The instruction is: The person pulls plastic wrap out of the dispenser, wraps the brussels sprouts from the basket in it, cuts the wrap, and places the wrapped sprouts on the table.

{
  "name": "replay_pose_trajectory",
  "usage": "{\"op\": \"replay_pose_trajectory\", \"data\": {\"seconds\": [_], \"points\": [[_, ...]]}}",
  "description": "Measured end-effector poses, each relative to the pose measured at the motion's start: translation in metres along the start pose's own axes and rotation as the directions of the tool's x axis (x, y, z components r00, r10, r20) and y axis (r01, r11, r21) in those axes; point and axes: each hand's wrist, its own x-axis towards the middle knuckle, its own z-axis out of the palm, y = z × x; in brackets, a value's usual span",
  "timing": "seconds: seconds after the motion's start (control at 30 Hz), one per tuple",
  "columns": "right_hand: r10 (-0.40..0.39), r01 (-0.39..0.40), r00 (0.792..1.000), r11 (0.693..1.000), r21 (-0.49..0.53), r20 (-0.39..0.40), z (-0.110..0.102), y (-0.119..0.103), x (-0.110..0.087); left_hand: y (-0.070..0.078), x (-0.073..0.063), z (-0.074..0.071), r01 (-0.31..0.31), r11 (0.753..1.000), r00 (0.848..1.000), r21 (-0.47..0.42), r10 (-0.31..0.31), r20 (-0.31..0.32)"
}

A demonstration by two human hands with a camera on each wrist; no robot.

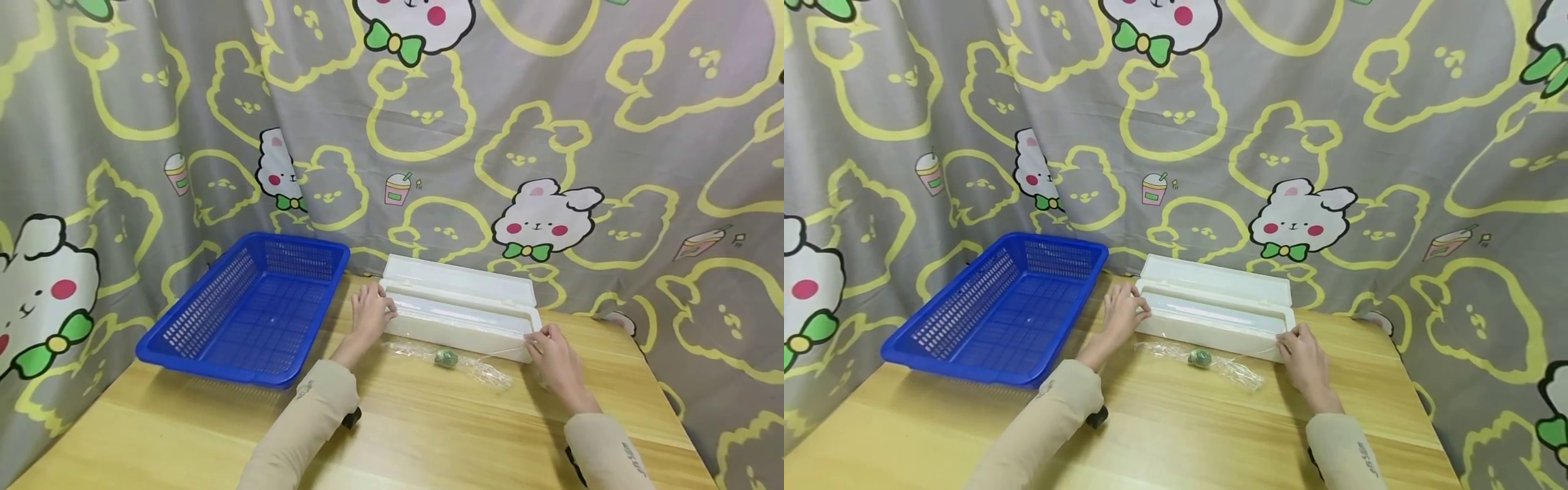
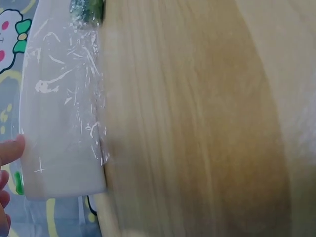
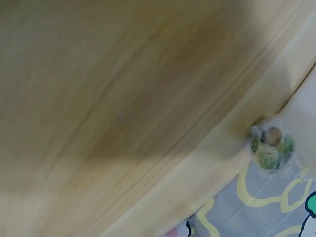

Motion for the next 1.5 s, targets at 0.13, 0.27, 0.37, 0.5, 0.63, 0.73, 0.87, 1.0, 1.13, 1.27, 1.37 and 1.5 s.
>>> {"op": "replay_pose_trajectory", "data": {"seconds": [0.13,0.27,0.37,0.5,0.63,0.73,0.87,1.0,1.13,1.27,1.37,1.5], "points": [[-0.021,0.024,0.999,0.997,0.070,-0.041,0.002,0.000,-0.004,0.000,-0.006,-0.002,0.004,0.999,1.000,-0.046,-0.004,-0.001],[-0.048,0.055,0.997,0.986,0.155,-0.052,0.000,0.002,-0.009,-0.001,-0.011,-0.006,-0.039,0.993,0.999,-0.108,0.042,0.018],[-0.039,0.042,0.999,0.973,0.228,-0.016,-0.004,0.004,-0.012,-0.003,-0.015,-0.009,-0.081,0.983,0.995,-0.164,0.091,0.050],[0.006,-0.040,0.995,0.938,0.344,0.102,-0.010,0.007,-0.016,-0.005,-0.019,-0.013,-0.094,0.965,0.982,-0.246,0.131,0.136],[0.060,-0.167,0.963,0.896,0.412,0.262,-0.013,0.008,-0.019,-0.010,-0.021,-0.015,-0.099,0.958,0.964,-0.271,0.160,0.214],[0.079,-0.253,0.926,0.857,0.449,0.370,-0.015,0.009,-0.019,-0.012,-0.022,-0.016,-0.085,0.956,0.952,-0.282,0.162,0.261],[0.060,-0.308,0.889,0.812,0.496,0.454,-0.014,0.009,-0.018,-0.015,-0.023,-0.018,-0.047,0.954,0.936,-0.297,0.146,0.319],[0.025,-0.323,0.871,0.781,0.535,0.490,-0.011,0.008,-0.018,-0.017,-0.024,-0.018,-0.007,0.956,0.921,-0.294,0.121,0.371],[-0.006,-0.311,0.879,0.751,0.583,0.477,-0.008,0.008,-0.018,-0.018,-0.024,-0.016,0.036,0.961,0.908,-0.275,0.084,0.411],[-0.070,-0.227,0.898,0.772,0.594,0.434,-0.006,0.008,-0.020,-0.017,-0.024,-0.013,0.044,0.970,0.906,-0.238,0.062,0.419],[-0.129,-0.160,0.903,0.785,0.599,0.410,-0.003,0.009,-0.020,-0.017,-0.024,-0.011,0.045,0.975,0.910,-0.217,0.050,0.411],[-0.162,-0.122,0.898,0.800,0.587,0.408,0.000,0.010,-0.019,-0.017,-0.024,-0.007,0.030,0.976,0.917,-0.215,0.058,0.394]]}}
